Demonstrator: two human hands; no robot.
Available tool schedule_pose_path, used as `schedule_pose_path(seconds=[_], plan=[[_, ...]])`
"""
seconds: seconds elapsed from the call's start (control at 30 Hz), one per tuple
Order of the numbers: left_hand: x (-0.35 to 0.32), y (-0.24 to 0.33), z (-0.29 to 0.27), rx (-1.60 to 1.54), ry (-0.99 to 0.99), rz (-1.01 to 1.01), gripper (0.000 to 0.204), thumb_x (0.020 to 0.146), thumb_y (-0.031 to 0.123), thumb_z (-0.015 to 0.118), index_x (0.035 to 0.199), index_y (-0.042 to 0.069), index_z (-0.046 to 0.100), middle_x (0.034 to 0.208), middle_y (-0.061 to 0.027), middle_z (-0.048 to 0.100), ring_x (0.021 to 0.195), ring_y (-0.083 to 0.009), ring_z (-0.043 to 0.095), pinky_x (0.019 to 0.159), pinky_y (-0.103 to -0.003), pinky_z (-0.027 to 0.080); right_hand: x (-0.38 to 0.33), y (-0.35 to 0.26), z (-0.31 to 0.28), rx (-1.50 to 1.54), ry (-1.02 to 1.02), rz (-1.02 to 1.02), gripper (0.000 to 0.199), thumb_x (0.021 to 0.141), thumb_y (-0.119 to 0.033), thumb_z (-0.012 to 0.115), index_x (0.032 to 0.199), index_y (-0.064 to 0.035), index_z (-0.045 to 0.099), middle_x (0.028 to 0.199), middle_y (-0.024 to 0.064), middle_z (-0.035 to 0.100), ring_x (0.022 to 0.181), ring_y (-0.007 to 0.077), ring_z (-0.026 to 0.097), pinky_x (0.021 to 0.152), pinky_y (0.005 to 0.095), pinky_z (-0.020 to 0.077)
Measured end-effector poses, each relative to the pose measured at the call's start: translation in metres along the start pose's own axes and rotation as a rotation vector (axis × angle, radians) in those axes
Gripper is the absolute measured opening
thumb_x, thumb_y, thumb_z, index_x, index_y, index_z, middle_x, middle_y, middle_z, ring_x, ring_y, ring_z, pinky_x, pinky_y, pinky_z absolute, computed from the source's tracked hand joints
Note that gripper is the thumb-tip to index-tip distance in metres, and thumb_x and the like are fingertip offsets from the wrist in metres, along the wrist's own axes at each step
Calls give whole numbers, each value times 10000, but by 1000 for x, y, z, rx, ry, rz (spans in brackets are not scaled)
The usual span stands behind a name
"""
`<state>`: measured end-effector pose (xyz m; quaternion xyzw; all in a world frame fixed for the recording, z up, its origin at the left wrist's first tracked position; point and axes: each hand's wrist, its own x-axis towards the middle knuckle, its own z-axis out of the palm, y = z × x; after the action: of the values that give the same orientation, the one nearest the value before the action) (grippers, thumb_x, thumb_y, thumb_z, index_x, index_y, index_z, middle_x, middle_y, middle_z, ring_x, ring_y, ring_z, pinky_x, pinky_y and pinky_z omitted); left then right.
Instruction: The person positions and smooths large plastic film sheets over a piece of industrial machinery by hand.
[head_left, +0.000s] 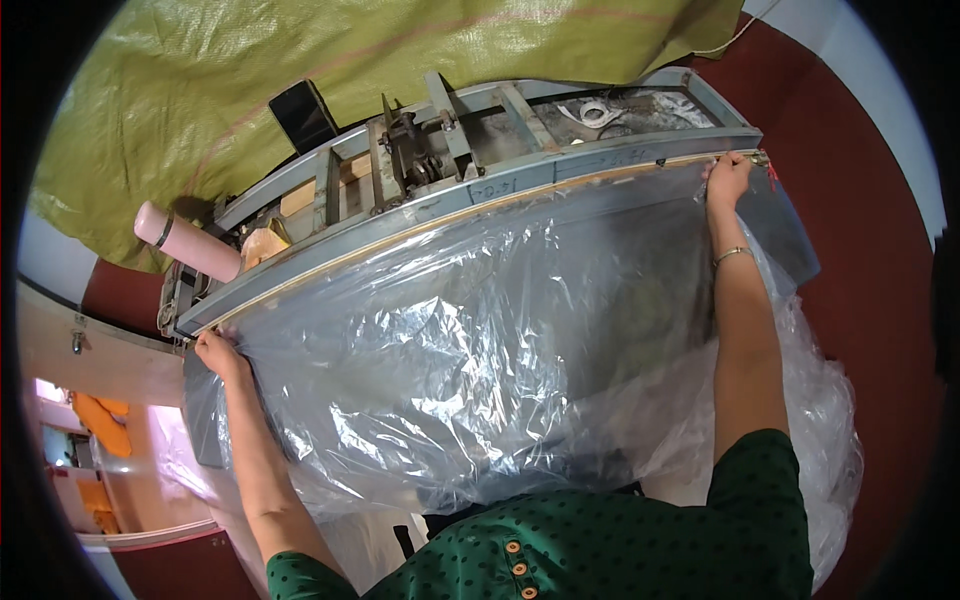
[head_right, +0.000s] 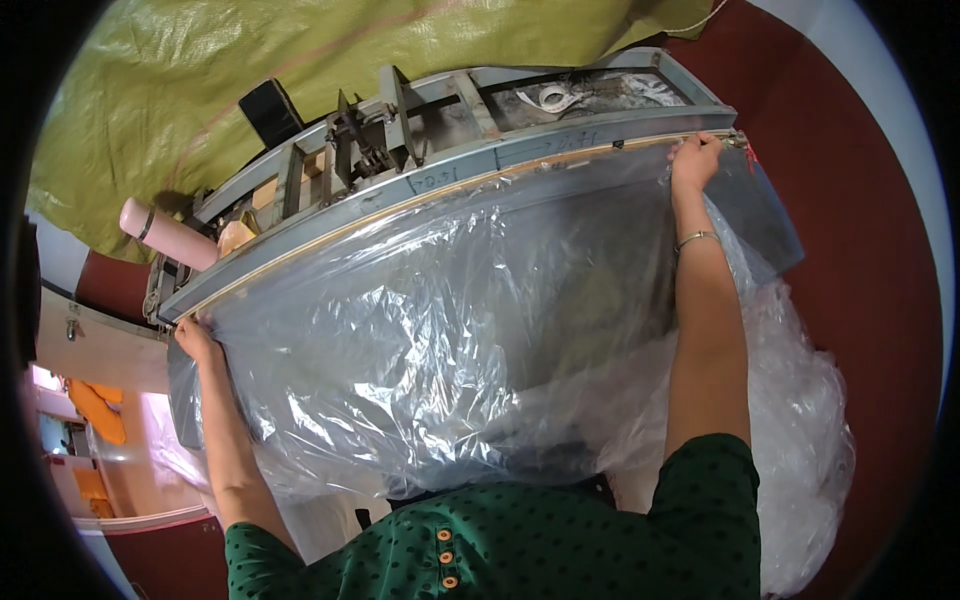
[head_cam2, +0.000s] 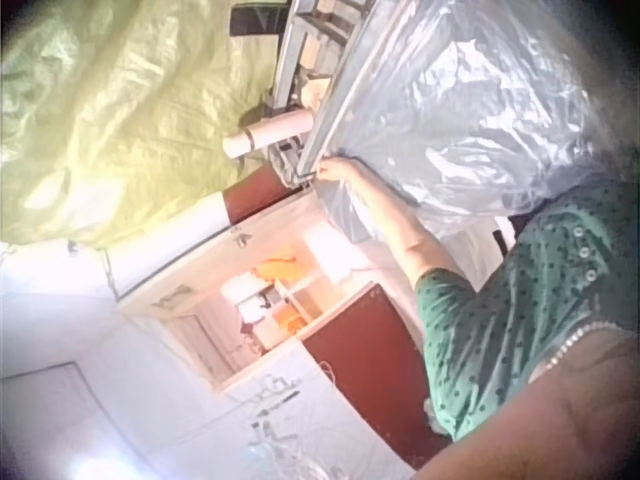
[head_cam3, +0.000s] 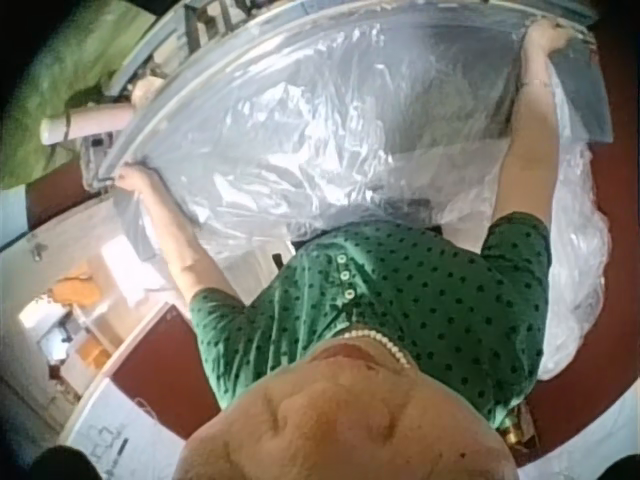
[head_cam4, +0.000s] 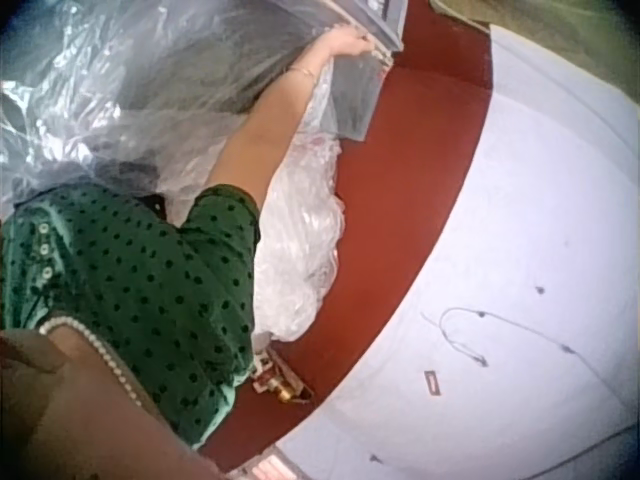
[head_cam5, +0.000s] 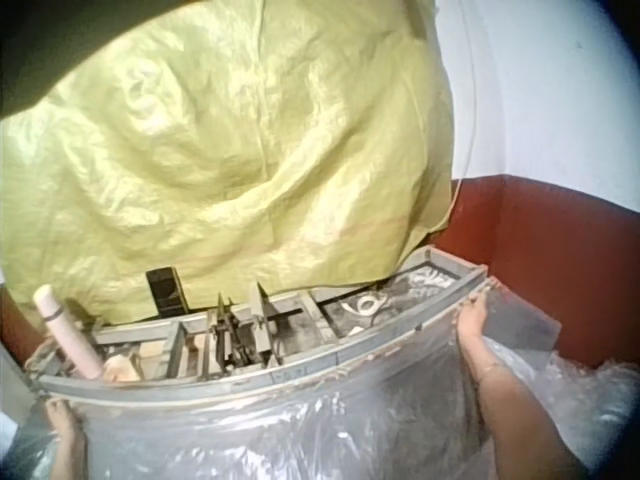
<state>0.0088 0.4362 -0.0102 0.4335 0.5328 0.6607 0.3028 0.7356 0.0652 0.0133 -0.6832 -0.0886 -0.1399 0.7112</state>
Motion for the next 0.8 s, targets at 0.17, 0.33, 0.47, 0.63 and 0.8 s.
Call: schedule_pose_path(seconds=[0.17,0.33,0.47,0.63,0.8], plan=[[-12,36,-16,199,-323,-61,257,872,272,437,785,41,509,686,1,481,599,-77,435,558,-212,376,-8,-14,-15,-61,-149,40,173,817,-133,495,928,-14,438,643,76,550,500,138,534,424,256,427],[-42,65,-24,232,-460,-10,302,879,343,470,801,61,544,692,35,455,585,-64,389,511,-195,319,-33,-61,-46,-232,-370,-294,323,749,-204,650,967,7,539,672,38,577,601,73,529,557,203,424],[-55,82,-39,154,-546,63,149,863,214,522,757,112,501,596,82,373,536,-27,324,488,-181,252,-17,-70,-86,-74,-431,-258,188,749,-119,652,861,20,592,727,19,599,649,59,530,582,186,413],[-92,117,-43,-60,-516,59,115,858,173,534,764,107,522,647,94,423,555,7,323,478,-142,219,-10,-76,-114,-30,-340,-172,101,779,-102,619,812,-9,596,678,-18,563,580,21,465,517,161,362],[-104,127,-37,-121,-462,131,88,848,164,548,834,77,558,686,74,473,591,-8,364,524,-158,270,-3,-58,-105,37,-364,-214,117,777,-118,623,810,-10,591,670,-26,555,574,20,460,513,160,356]])
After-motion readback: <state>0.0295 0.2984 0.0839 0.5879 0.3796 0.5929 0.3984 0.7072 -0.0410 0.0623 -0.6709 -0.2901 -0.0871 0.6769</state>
